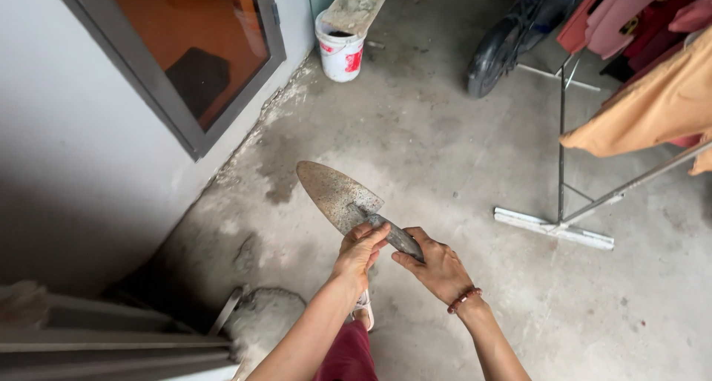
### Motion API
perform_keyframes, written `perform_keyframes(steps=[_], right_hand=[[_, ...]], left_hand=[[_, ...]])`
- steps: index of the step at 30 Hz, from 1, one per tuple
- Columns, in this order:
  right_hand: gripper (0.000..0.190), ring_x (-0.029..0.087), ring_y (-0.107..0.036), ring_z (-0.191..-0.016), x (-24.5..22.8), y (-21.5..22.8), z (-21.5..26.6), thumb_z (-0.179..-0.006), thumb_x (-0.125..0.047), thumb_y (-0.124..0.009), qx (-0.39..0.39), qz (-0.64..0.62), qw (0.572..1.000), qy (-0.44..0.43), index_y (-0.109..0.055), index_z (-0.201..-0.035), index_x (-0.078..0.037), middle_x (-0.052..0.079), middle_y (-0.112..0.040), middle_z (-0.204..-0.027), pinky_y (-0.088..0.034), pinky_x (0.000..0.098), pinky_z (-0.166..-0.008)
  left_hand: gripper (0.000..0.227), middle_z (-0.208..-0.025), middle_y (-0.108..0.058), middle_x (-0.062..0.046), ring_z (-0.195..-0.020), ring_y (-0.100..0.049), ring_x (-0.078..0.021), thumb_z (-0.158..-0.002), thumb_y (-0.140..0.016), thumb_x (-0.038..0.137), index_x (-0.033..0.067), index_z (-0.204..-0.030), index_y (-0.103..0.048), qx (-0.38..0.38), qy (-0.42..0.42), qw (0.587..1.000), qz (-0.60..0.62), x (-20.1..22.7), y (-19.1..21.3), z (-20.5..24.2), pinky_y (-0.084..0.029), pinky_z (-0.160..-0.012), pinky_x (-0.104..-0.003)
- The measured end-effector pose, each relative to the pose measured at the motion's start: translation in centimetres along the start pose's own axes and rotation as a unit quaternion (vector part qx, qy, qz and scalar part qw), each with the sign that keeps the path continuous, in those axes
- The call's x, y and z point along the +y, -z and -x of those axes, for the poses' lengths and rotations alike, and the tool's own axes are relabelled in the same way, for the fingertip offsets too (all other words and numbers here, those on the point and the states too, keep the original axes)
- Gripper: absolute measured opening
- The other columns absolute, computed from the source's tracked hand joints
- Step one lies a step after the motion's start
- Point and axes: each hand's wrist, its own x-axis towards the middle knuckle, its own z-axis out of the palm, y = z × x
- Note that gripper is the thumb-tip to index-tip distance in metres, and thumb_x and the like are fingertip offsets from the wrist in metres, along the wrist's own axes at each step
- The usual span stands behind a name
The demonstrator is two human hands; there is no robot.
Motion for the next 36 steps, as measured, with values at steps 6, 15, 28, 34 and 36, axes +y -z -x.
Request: perform_keyframes(steps=[6, 15, 28, 34, 36], right_hand=[[0.053, 0.027, -0.078, -0.091, 0.2, 4.3, -14.5, -0.087, -0.050, -0.068, 0.011, 0.007, 1.000, 0.017, -0.059, -0.129, -0.018, 0.013, -0.079, -0.093, -0.058, 0.0400, -0.081], [0.057, 0.028, -0.077, -0.083, -1.2, 12.3, -33.5, -0.087, -0.052, -0.067, -0.014, -0.030, 0.998, -0.048, -0.057, -0.133, -0.019, 0.015, -0.077, -0.085, -0.056, 0.0433, -0.078], [0.057, 0.021, -0.075, -0.073, 3.5, 24.2, -63.2, -0.087, -0.051, -0.068, -0.039, -0.081, 0.996, 0.010, -0.058, -0.131, -0.016, 0.012, -0.076, -0.079, -0.059, 0.0369, -0.071], [0.051, 0.014, -0.072, -0.067, 5.9, 30.0, -76.2, -0.093, -0.030, -0.057, -0.092, -0.210, 0.973, 0.034, -0.050, -0.140, -0.013, 0.006, -0.074, -0.095, -0.060, 0.0308, -0.053], [0.050, 0.013, -0.071, -0.063, 6.6, 31.1, -80.2, -0.094, -0.024, -0.053, -0.114, -0.268, 0.956, 0.034, -0.048, -0.142, -0.011, 0.007, -0.073, -0.099, -0.059, 0.0300, -0.049]], left_hand=[[0.061, -0.119, -0.070, 0.002, -0.115, -0.061, -0.0147, -0.075, -0.087, 0.034, 0.0174, -0.128, -0.062, -0.031, -0.024, 0.999, 0.019, 7.6, -4.9, -12.4, -0.039, -0.105, -0.034], [0.056, -0.117, -0.068, 0.004, -0.114, -0.060, -0.0133, -0.075, -0.085, 0.037, 0.0206, -0.123, -0.063, -0.037, -0.021, 0.999, -0.019, 19.5, -13.6, -28.7, -0.039, -0.104, -0.035], [0.052, -0.112, -0.068, 0.008, -0.106, -0.060, -0.0100, -0.072, -0.089, 0.035, 0.0236, -0.118, -0.066, 0.024, -0.005, 1.000, 0.013, 31.7, -26.6, -54.4, -0.041, -0.096, -0.032], [0.061, -0.114, -0.069, 0.004, -0.106, -0.063, -0.0098, -0.073, -0.090, 0.033, 0.0182, -0.124, -0.062, 0.032, -0.033, 0.998, 0.050, 38.7, -32.7, -63.7, -0.045, -0.091, -0.027], [0.058, -0.107, -0.066, 0.003, -0.099, -0.059, -0.0090, -0.074, -0.089, 0.036, 0.0138, -0.122, -0.066, 0.040, -0.022, 0.998, 0.039, 40.5, -34.2, -66.9, -0.044, -0.083, -0.026]])
